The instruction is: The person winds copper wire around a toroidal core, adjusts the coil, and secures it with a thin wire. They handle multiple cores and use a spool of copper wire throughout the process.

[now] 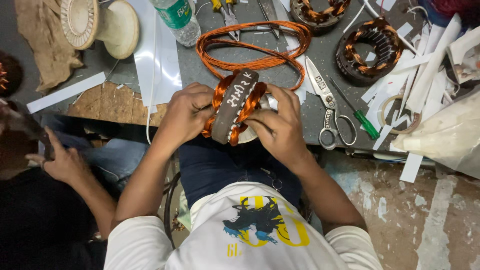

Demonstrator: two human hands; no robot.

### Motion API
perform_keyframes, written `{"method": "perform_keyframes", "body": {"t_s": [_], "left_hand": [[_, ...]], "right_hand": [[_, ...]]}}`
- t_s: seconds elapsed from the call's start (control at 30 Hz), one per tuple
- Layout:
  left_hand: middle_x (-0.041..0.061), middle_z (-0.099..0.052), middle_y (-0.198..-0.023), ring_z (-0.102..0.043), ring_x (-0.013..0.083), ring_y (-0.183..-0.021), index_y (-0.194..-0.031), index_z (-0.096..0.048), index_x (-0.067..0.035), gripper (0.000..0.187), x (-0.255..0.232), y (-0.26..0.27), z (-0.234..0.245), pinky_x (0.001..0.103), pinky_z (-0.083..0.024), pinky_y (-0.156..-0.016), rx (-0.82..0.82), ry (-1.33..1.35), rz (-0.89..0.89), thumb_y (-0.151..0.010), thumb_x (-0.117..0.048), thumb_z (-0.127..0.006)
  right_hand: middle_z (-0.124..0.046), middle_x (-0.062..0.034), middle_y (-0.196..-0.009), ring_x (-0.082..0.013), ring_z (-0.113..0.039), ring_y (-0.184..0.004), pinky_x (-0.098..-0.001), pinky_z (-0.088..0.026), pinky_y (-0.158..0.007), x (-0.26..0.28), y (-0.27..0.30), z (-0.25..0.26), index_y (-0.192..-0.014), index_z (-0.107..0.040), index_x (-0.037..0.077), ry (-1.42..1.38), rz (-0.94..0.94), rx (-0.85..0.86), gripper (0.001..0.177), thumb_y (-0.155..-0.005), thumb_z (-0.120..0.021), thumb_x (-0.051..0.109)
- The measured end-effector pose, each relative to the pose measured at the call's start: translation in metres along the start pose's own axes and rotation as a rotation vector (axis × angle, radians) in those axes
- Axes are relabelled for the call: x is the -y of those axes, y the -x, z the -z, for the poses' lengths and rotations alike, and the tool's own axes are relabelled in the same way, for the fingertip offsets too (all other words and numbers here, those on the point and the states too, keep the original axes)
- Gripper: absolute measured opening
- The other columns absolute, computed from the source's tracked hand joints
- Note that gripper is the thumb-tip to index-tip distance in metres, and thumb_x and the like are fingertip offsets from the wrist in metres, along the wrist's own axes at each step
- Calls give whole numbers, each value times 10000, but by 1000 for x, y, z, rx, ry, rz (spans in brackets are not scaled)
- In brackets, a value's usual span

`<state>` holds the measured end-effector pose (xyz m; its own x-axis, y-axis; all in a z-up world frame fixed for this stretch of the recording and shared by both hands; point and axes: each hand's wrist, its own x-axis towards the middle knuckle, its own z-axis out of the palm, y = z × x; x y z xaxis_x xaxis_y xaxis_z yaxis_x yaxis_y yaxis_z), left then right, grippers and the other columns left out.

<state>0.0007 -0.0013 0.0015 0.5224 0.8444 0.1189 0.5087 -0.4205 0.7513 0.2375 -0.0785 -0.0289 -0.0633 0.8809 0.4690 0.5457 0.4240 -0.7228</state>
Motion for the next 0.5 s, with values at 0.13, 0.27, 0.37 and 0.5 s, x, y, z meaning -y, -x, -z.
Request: {"method": "perform_keyframes", "body": {"t_s": [0.13,0.27,0.37,0.5], "left_hand": [[141,-670,-946,-653,327,-950,-1019,-698,14,249,-10,1,-5,419,-511,-843,-29,-47,-11,-777,64,-678],[170,-650,-981,-615,372,-966,-1056,-673,30,293,-16,2,-3,443,-500,-871,-23,-45,-70,-766,44,-713],[177,-648,-991,-614,382,-969,-1069,-667,38,322,-14,6,0,452,-500,-877,-2,-43,-92,-751,37,-713],[172,-658,-977,-628,385,-963,-1005,-662,41,272,-12,1,1,465,-505,-852,37,-84,-117,-736,50,-702]], "right_hand": [[-556,-232,-1417,-400,-489,-1323,-546,-341,-1151,5,-4,2,-908,-785,50,162,68,-8,172,-775,-843,143],[-527,-250,-1435,-416,-479,-1343,-540,-359,-1158,7,-12,5,-888,-754,44,33,37,50,135,-777,-804,104],[-522,-252,-1438,-426,-478,-1343,-533,-350,-1150,-6,-11,12,-915,-762,70,-2,97,139,136,-798,-815,114],[-546,-259,-1423,-434,-541,-1315,-507,-412,-1119,-10,21,12,-983,-787,100,169,81,131,222,-783,-760,8]]}}
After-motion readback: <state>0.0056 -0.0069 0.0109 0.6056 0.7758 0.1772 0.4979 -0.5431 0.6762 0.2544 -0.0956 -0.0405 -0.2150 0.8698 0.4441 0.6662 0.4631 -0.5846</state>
